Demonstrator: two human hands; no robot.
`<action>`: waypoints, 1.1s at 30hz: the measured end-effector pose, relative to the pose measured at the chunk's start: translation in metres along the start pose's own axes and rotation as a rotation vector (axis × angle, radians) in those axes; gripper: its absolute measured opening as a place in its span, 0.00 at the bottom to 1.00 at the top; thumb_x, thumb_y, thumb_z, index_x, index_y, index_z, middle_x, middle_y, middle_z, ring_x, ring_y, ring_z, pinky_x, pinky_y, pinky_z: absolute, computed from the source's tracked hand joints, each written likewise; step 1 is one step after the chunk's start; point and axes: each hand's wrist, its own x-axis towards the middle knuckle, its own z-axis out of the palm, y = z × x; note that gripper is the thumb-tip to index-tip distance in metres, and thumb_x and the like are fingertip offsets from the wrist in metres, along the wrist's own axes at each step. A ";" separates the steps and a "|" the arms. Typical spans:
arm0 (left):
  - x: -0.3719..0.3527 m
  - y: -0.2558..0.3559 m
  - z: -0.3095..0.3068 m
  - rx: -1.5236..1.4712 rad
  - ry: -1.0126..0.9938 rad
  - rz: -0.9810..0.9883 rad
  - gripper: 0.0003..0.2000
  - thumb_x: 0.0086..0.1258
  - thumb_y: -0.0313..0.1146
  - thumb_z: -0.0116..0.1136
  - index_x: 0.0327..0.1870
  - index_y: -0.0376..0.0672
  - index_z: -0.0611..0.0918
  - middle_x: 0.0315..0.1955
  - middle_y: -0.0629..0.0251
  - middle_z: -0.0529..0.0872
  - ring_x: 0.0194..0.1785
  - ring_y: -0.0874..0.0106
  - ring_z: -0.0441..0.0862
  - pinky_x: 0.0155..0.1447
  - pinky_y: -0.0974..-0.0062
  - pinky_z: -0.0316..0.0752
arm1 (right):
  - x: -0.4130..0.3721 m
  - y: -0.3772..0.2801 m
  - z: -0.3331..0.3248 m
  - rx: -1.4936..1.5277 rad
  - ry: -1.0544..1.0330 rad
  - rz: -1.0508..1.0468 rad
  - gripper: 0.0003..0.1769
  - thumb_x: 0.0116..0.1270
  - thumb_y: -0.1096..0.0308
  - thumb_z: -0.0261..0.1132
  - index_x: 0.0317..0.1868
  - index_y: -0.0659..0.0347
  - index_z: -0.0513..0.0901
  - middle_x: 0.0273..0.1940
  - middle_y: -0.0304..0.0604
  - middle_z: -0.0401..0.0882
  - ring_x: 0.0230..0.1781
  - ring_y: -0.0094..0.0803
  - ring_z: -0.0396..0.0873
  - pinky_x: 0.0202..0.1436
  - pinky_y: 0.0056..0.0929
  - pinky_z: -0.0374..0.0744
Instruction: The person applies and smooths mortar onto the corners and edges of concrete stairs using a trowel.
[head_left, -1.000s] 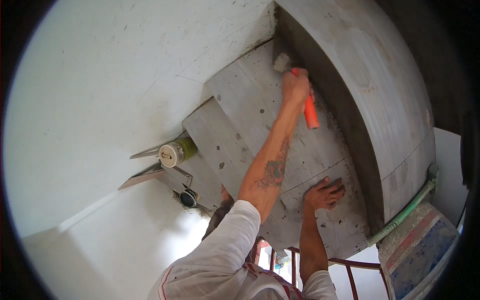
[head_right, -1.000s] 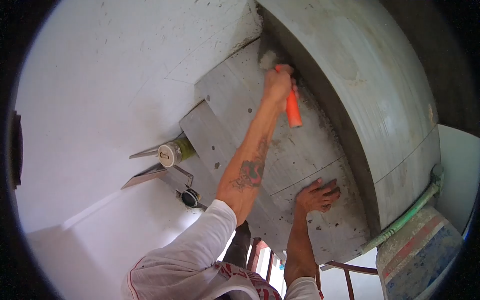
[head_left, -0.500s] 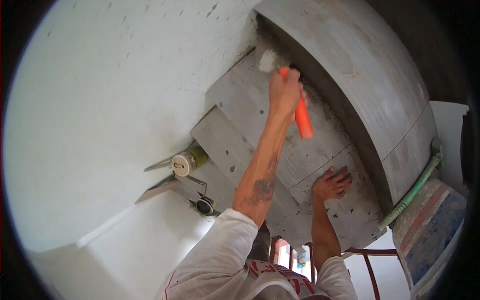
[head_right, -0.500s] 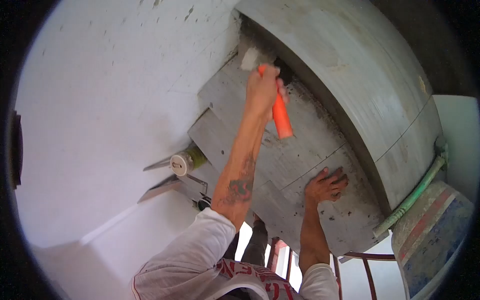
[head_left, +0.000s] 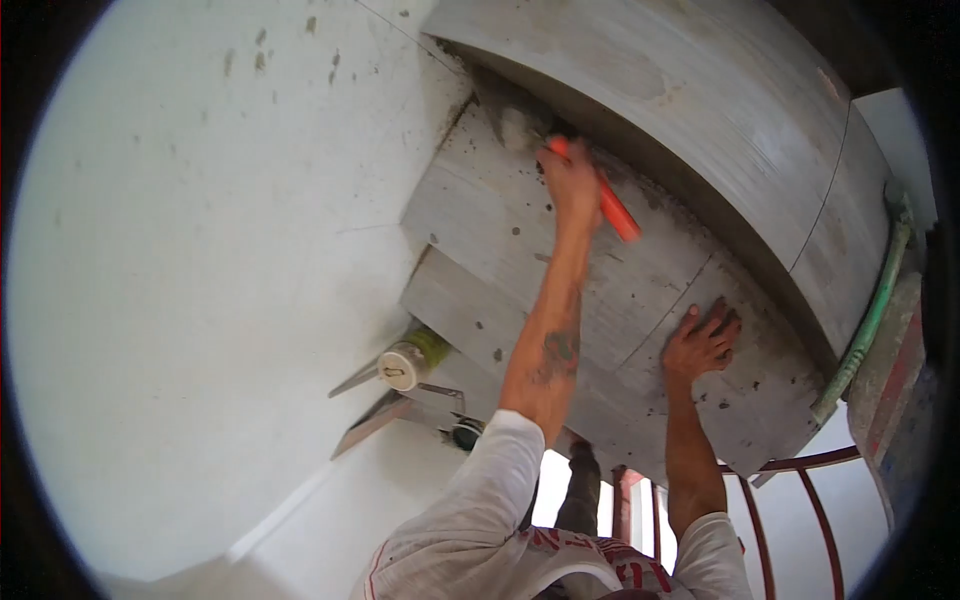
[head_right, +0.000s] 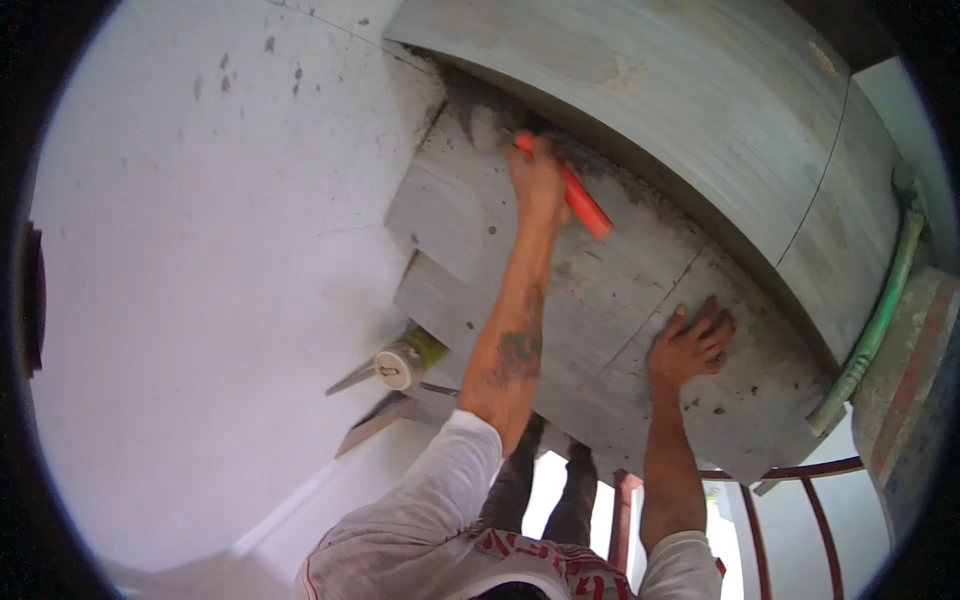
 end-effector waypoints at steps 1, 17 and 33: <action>-0.017 0.005 0.000 -0.029 -0.029 -0.035 0.12 0.70 0.29 0.50 0.48 0.41 0.63 0.26 0.64 0.72 0.25 0.73 0.73 0.25 0.72 0.72 | 0.003 -0.001 0.000 0.046 0.023 -0.015 0.30 0.77 0.44 0.40 0.73 0.48 0.58 0.72 0.50 0.51 0.76 0.44 0.45 0.65 0.58 0.50; 0.026 0.085 -0.118 1.318 -0.047 0.033 0.13 0.71 0.36 0.53 0.44 0.34 0.71 0.22 0.54 0.81 0.24 0.63 0.82 0.27 0.64 0.76 | 0.006 0.001 -0.004 0.041 -0.005 0.014 0.29 0.76 0.44 0.44 0.71 0.48 0.61 0.71 0.50 0.52 0.75 0.45 0.46 0.65 0.61 0.51; -0.065 0.007 -0.114 1.443 -0.398 0.340 0.14 0.65 0.27 0.53 0.47 0.31 0.66 0.30 0.33 0.80 0.38 0.36 0.79 0.38 0.45 0.73 | 0.008 0.001 -0.007 0.035 -0.060 0.020 0.30 0.77 0.44 0.40 0.73 0.47 0.57 0.73 0.48 0.46 0.76 0.44 0.42 0.65 0.63 0.49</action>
